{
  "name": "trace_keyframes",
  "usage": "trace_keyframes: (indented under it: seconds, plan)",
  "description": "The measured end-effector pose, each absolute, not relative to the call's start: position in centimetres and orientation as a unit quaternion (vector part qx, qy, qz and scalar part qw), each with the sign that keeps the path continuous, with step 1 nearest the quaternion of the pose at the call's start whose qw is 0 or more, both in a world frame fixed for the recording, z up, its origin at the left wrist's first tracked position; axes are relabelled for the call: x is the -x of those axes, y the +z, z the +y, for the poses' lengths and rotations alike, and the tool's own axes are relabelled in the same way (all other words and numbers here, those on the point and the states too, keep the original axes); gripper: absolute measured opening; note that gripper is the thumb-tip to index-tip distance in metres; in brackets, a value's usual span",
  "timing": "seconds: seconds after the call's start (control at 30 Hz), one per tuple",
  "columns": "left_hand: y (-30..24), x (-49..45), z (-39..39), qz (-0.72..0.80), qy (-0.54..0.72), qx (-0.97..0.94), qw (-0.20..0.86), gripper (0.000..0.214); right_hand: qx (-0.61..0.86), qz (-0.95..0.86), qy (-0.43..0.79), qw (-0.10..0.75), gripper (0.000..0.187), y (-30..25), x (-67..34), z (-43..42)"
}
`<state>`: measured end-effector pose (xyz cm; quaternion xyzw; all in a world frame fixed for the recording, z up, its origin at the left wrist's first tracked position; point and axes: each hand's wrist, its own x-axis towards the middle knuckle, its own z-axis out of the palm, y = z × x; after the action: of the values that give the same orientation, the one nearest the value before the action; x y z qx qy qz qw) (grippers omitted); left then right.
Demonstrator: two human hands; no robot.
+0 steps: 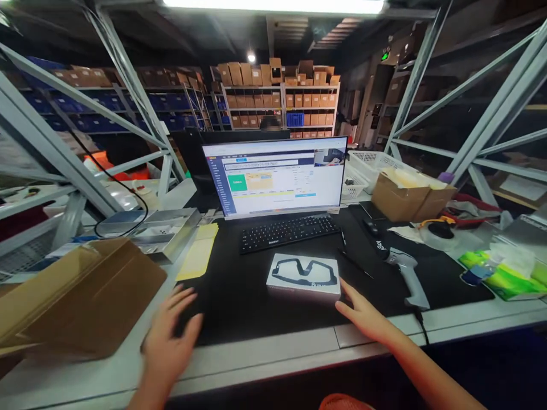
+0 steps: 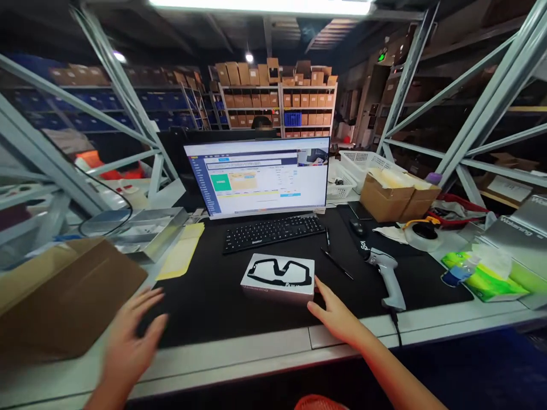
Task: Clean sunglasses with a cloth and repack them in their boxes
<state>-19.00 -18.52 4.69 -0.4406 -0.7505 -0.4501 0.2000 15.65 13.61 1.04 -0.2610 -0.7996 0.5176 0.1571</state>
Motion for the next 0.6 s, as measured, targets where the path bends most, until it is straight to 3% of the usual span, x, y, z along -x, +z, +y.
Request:
trace_keyframes:
  seconds: [0.07, 0.2, 0.27, 0.37, 0.6]
  plan:
    - [4.4, 16.8, -13.3, -0.728, -0.439, 0.522, 0.069, 0.042, 0.28, -0.807, 0.488, 0.18, 0.079, 0.5, -15.7, 13.3]
    - [4.3, 15.6, -4.6, -0.688, -0.436, 0.529, -0.238, 0.104, 0.321, -0.791, 0.486, 0.19, 0.055, 1.0, -15.1, 13.9]
    - [4.1, 16.0, -1.9, -0.624, -0.485, 0.51, -0.338, 0.115, 0.345, -0.774, 0.501, 0.177, 0.043, 1.6, -14.5, 14.7]
    - [3.5, 16.6, -0.2, -0.568, -0.533, 0.488, -0.394, 0.117, 0.362, -0.755, 0.526, 0.15, 0.034, 2.3, -13.3, 15.6]
    - [2.3, 17.4, -1.7, -0.606, -0.501, 0.512, -0.345, 0.131, 0.338, -0.709, 0.592, 0.18, 0.034, 4.0, -10.2, 16.5]
